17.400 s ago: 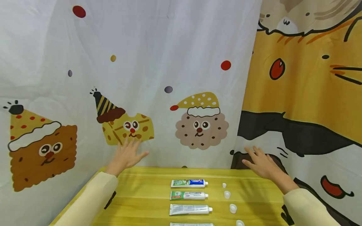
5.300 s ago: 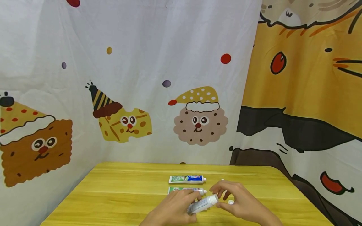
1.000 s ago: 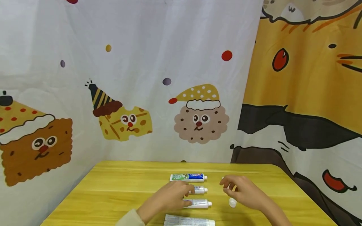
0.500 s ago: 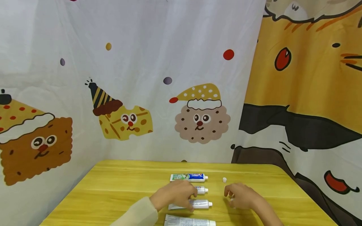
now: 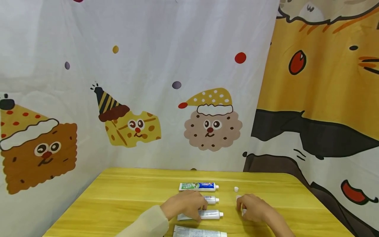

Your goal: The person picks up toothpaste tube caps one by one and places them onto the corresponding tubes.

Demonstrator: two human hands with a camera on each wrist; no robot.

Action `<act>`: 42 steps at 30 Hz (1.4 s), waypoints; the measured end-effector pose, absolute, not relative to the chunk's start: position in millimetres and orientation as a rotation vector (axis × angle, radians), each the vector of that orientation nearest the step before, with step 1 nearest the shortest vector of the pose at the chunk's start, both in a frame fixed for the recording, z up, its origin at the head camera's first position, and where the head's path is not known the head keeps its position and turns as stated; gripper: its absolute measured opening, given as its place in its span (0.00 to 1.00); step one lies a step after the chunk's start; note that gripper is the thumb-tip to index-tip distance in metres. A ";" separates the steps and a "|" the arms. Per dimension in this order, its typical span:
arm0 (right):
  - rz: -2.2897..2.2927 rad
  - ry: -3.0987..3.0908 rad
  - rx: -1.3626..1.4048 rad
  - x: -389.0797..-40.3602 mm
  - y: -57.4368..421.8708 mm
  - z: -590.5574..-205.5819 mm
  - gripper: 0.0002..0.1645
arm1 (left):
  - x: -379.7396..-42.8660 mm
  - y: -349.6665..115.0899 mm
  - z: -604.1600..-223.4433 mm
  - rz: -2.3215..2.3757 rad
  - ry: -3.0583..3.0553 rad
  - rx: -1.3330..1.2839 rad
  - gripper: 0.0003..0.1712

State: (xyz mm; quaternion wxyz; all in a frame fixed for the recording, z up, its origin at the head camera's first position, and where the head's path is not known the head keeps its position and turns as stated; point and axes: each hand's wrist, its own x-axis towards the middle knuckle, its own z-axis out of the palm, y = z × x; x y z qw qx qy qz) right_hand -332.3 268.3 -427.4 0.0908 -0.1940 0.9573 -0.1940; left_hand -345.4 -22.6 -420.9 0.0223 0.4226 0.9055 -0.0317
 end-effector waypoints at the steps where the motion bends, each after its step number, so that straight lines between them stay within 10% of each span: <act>1: -0.578 2.841 -0.593 -332.9 268.9 -427.9 0.18 | -345.1 -22.3 -420.4 -0.104 2.804 1.310 0.15; 42: -1.250 3.099 -1.087 -310.1 229.2 -373.4 0.08 | -339.6 -52.6 -417.2 0.704 2.949 1.129 0.16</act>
